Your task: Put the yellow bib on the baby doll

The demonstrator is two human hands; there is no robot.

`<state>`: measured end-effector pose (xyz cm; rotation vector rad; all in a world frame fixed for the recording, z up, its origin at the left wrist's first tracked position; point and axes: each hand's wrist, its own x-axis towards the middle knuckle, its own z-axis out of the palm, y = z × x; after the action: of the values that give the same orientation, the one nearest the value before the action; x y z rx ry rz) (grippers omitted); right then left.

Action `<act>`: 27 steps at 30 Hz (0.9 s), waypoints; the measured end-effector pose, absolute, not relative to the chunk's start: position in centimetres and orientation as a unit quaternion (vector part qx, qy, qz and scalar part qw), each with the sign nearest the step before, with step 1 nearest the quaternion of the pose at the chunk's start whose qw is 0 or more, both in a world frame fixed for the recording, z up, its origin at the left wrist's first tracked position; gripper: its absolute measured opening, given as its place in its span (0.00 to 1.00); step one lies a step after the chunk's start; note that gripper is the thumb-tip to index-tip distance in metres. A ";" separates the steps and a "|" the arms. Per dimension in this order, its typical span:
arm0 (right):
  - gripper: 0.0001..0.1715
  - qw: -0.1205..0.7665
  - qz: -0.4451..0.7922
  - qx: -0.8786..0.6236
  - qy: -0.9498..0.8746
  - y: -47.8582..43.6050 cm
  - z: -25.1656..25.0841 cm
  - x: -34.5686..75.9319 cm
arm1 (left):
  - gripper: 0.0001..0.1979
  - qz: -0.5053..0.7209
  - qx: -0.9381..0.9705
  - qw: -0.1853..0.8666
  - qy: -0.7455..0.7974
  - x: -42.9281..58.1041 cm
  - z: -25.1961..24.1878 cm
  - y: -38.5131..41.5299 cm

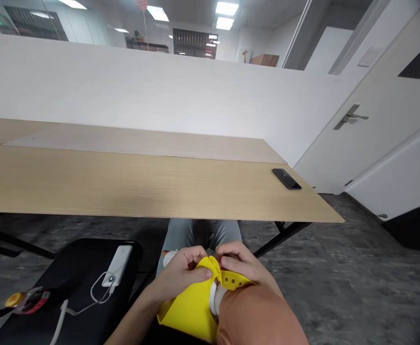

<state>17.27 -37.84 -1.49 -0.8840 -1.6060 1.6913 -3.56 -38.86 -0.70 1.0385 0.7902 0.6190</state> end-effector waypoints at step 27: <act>0.25 0.322 0.663 -0.348 -0.579 -38.0 -3.7 17.2 | 0.15 0.255 0.533 0.721 0.362 -3.4 0.1 -39.0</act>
<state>17.15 -38.01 -3.68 -0.9150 -1.5217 1.7403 -3.36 -39.02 0.14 1.1783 0.7994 0.5644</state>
